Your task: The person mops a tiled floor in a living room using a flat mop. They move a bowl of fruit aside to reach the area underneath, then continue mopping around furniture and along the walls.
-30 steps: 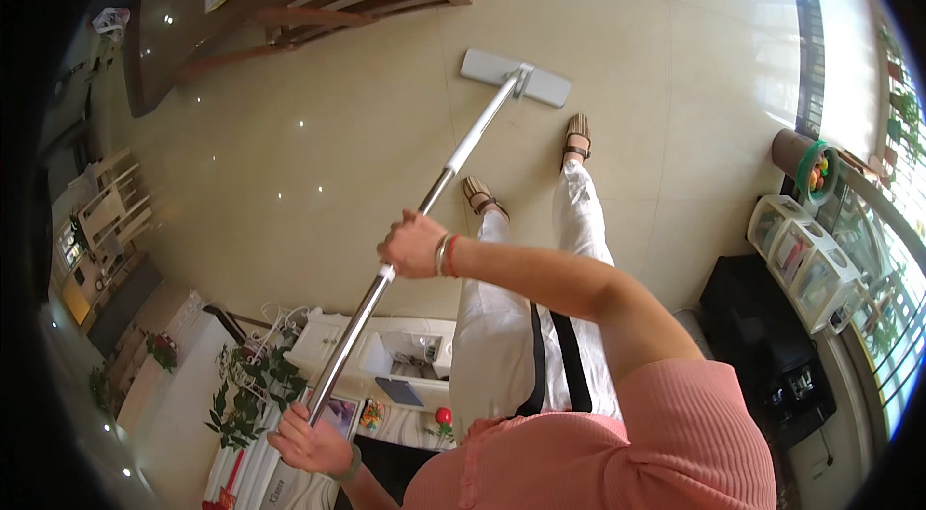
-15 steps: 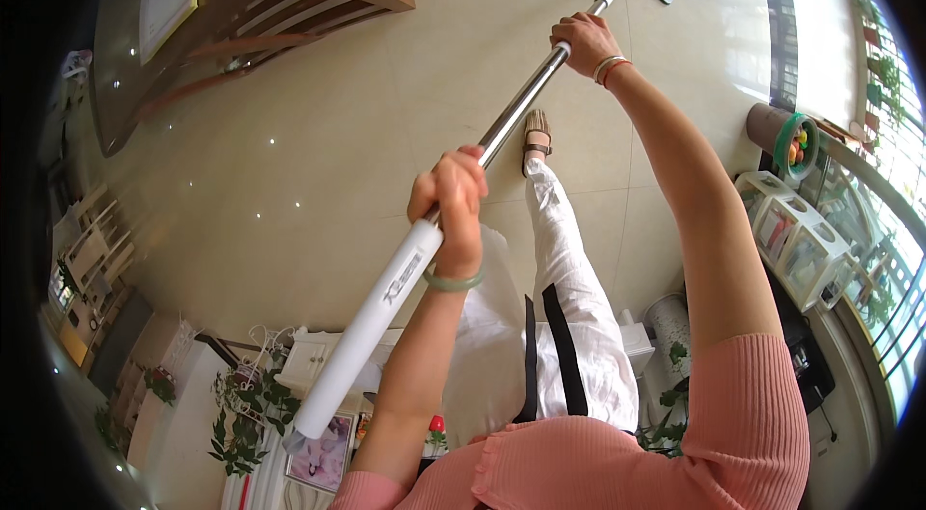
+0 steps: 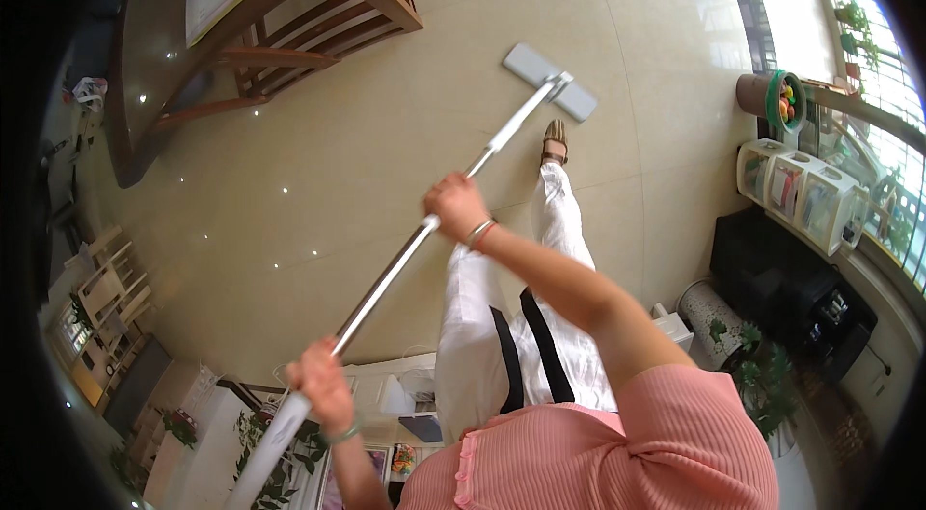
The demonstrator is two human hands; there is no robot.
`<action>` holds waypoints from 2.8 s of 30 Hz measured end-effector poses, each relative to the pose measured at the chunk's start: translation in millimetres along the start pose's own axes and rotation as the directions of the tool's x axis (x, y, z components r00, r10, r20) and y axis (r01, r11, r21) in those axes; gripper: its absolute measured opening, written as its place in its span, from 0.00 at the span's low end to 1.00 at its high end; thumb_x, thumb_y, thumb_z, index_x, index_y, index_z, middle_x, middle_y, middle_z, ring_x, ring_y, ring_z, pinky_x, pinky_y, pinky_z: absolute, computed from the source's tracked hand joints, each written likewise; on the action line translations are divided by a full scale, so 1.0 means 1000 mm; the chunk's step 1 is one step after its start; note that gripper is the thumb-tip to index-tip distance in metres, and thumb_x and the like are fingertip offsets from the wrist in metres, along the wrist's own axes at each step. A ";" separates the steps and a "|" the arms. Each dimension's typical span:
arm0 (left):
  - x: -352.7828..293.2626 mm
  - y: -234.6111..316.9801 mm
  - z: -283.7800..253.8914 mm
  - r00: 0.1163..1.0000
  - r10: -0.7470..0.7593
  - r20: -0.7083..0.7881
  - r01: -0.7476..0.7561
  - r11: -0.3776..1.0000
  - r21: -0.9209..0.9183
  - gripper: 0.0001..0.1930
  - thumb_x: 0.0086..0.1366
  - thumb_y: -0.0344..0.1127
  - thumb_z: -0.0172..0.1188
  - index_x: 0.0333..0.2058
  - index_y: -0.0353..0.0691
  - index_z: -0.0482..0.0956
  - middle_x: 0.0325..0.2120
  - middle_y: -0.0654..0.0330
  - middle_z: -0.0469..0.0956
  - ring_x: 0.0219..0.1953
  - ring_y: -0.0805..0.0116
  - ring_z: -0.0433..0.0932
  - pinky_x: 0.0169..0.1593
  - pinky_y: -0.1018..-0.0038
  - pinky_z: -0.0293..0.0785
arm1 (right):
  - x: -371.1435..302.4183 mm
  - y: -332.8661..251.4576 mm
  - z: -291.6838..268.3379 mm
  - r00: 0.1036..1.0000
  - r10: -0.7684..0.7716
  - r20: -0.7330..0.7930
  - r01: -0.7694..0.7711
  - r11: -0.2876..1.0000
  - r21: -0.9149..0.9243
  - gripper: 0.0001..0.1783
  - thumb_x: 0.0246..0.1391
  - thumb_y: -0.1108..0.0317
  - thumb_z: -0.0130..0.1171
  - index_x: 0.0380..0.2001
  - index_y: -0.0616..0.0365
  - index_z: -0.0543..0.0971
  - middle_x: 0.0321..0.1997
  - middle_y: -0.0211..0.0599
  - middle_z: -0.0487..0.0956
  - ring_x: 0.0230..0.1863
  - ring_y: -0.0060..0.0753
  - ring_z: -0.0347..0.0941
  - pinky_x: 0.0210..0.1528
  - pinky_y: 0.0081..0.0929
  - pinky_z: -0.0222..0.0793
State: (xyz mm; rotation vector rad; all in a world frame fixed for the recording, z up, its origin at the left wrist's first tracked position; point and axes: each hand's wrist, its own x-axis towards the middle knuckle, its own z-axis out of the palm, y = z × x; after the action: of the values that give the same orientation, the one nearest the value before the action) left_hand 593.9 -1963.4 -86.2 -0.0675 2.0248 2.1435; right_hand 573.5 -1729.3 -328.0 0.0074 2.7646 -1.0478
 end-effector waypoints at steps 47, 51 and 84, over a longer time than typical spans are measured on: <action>0.037 0.092 -0.203 0.974 0.156 0.165 -0.175 0.978 0.110 0.19 0.64 0.24 0.48 0.16 0.46 0.54 0.12 0.66 0.57 0.18 0.71 0.58 0.32 0.66 0.63 | 0.052 -0.212 0.102 0.999 0.015 0.049 -0.024 0.981 0.191 0.03 0.47 0.64 0.56 0.26 0.43 0.79 0.29 0.22 0.77 0.41 0.33 0.74 0.33 0.35 0.74; 0.016 0.162 -0.233 0.960 0.126 0.252 -0.218 0.897 0.384 0.15 0.66 0.24 0.41 0.21 0.46 0.51 0.14 0.66 0.53 0.21 0.71 0.52 0.33 0.67 0.59 | 0.070 -0.308 0.136 0.981 -0.095 0.168 0.030 0.935 0.353 0.05 0.50 0.61 0.57 0.28 0.44 0.80 0.31 0.25 0.79 0.43 0.34 0.73 0.33 0.37 0.74; 0.080 -0.006 -0.130 0.963 0.078 0.260 -0.079 0.997 -0.008 0.11 0.64 0.24 0.50 0.21 0.34 0.67 0.21 0.58 0.72 0.21 0.71 0.66 0.29 0.73 0.68 | 0.070 -0.073 0.063 0.982 0.150 0.114 -0.149 0.989 -0.013 0.07 0.47 0.69 0.55 0.29 0.44 0.80 0.33 0.24 0.79 0.46 0.36 0.73 0.40 0.36 0.75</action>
State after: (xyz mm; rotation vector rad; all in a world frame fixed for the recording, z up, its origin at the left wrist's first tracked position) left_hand 504.0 -2083.9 -113.2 0.2847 1.9072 2.0694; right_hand 510.8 -1829.9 -338.6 0.1479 2.6176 -0.9725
